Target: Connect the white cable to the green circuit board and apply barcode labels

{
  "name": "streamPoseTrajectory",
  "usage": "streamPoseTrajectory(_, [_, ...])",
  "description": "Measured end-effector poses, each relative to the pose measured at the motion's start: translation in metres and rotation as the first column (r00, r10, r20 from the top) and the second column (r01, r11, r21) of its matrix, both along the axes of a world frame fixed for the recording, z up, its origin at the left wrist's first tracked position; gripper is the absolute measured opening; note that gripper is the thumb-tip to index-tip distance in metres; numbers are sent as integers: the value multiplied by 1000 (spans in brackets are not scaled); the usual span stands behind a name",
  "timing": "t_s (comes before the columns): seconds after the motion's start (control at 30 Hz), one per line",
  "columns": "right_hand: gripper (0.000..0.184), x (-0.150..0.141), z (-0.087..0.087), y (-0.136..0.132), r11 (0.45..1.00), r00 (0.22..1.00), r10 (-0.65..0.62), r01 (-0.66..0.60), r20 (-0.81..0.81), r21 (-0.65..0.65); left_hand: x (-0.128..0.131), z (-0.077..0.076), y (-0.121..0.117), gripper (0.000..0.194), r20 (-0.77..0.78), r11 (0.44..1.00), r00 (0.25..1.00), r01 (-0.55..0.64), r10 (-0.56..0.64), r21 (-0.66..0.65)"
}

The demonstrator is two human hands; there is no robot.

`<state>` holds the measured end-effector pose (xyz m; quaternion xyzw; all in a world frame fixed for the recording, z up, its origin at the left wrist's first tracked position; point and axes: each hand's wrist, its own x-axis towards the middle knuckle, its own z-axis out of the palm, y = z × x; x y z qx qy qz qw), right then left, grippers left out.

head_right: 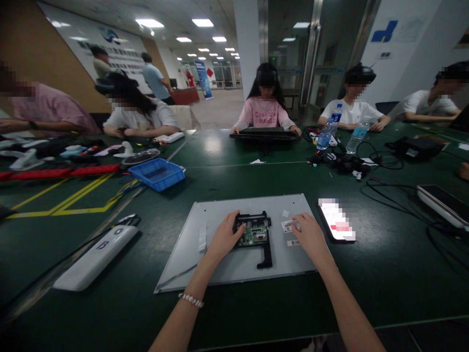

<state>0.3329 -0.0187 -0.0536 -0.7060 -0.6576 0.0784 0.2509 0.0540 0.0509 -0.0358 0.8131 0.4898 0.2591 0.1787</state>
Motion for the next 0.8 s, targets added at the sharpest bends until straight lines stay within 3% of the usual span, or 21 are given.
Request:
streamPoseTrajectory(0.17, [29, 1, 2, 0, 1000, 1000, 19, -19, 10, 17, 0, 2, -1, 44, -2, 1000, 1000, -8, 8, 4])
streamPoseTrajectory(0.27, [30, 1, 8, 4, 999, 996, 21, -23, 82, 23, 1, 1, -1, 44, -1, 1000, 1000, -9, 9, 3])
streamPoseTrajectory(0.47, [28, -5, 21, 23, 988, 957, 153, -142, 245, -61, 0, -1, 0, 45, -3, 1000, 1000, -6, 6, 9])
streamPoseTrajectory(0.6, [24, -12, 19, 33, 988, 931, 149, -123, 333, -96, -1, 1, -2, 44, -2, 1000, 1000, 0, 0, -5])
streamPoseTrajectory(0.8, [30, -12, 14, 31, 994, 955, 106, -102, 279, -27, 0, 4, -4, 45, -11, 1000, 1000, -4, 4, -13])
